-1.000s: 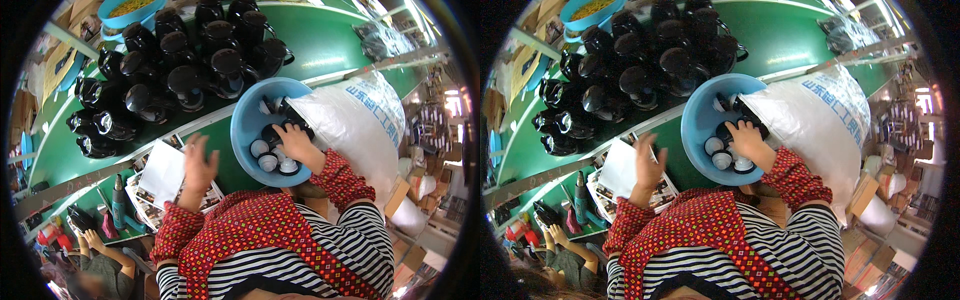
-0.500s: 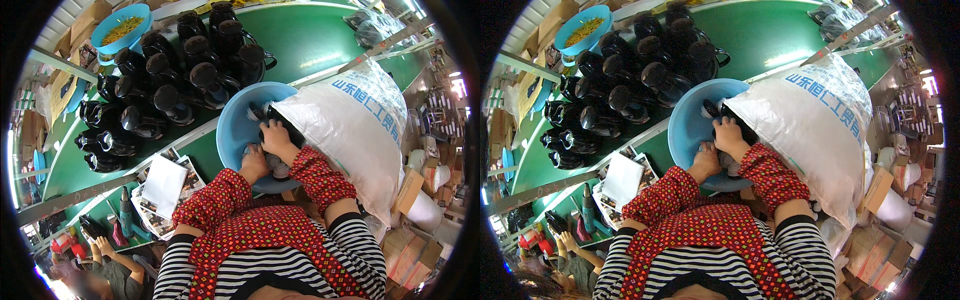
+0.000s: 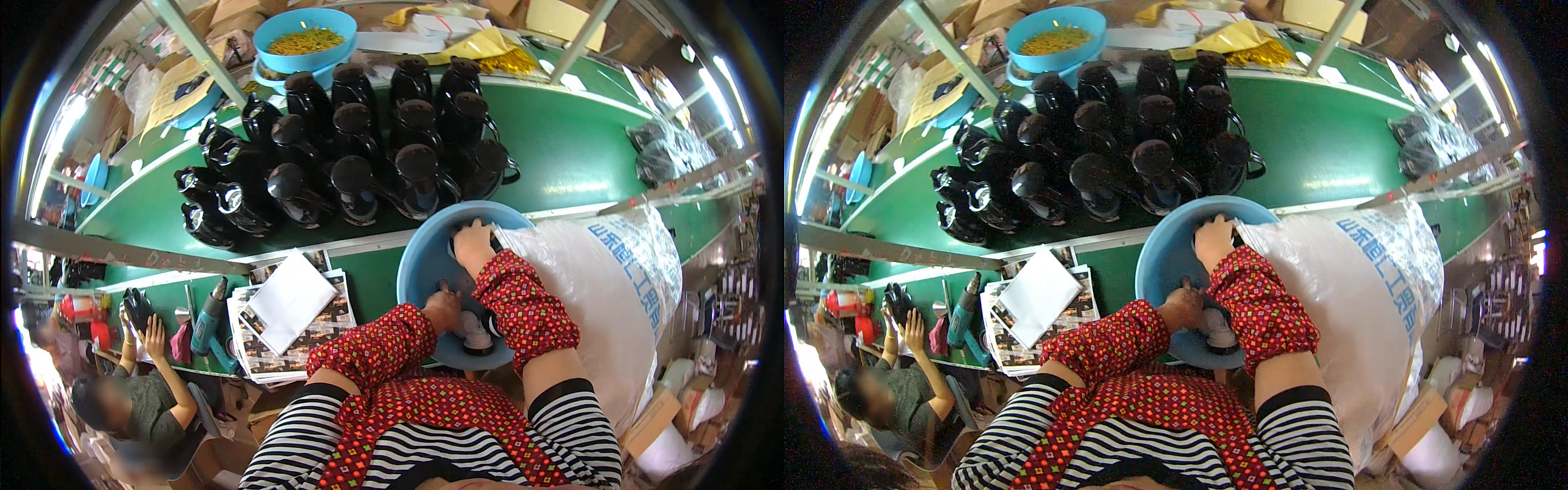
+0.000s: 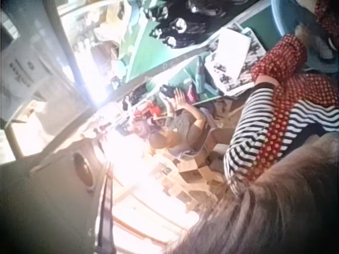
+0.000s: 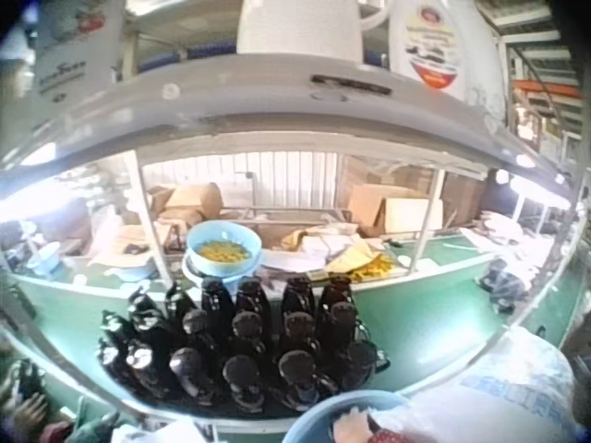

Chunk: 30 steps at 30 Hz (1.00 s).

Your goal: The person repeatedly picks black kettle bodies from a green workbench and screws on white lids taken from a blue basin. The person places the assembled kettles back on the bench and into a cardboard box. Another worker is visible nearby handling similar items.

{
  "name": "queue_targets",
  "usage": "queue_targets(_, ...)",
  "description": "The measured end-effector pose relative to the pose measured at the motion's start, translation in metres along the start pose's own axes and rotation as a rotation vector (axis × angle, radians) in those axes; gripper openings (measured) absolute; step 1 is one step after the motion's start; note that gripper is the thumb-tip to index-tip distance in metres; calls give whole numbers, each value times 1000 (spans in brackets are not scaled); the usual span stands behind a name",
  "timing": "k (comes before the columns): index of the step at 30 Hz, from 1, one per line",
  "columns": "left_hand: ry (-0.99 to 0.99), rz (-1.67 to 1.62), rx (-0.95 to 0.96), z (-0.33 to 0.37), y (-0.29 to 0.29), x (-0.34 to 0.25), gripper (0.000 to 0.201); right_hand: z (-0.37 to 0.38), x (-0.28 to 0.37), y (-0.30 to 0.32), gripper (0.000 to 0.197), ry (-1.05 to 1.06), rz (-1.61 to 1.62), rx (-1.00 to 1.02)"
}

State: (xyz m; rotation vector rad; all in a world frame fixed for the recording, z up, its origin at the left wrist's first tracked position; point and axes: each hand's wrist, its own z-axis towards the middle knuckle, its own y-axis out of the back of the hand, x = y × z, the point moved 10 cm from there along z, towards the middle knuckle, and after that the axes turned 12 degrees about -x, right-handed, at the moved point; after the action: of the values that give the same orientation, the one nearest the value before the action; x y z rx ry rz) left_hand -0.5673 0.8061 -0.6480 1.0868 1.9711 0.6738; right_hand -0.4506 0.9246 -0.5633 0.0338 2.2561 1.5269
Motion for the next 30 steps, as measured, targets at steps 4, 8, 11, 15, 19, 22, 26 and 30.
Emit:
queue_targets(4, 28, -124, 11, -42, 74, -15, 99, -6, 5, 1, 27, 126, -81, -143)
queue_targets(8, -96, -124, -33, -23, 32, -7, 108, -14, 13, 19, 53, 197, 72, -180)
queue_targets(11, -93, -332, -51, -4, 17, 2, 102, -31, 0, 48, 79, 74, 318, -166)
queue_targets(15, 18, -773, -144, -65, 98, 4, 97, -62, -23, 103, 87, 8, 730, -117)
queue_targets(19, -188, -1354, -175, -114, 124, 8, 86, -64, -12, 221, 83, 141, 910, -321)
queue_targets(22, -234, -1744, -49, -171, 125, 38, 84, -47, 28, 304, 82, 276, 824, -519)
queue_targets(26, -150, -1992, -235, -252, 104, 124, 83, -2, 147, 390, 81, 586, 714, -653)
queue_targets(30, 103, -2088, -613, -339, 89, 214, 76, 70, 257, 427, 81, 708, 331, -781)
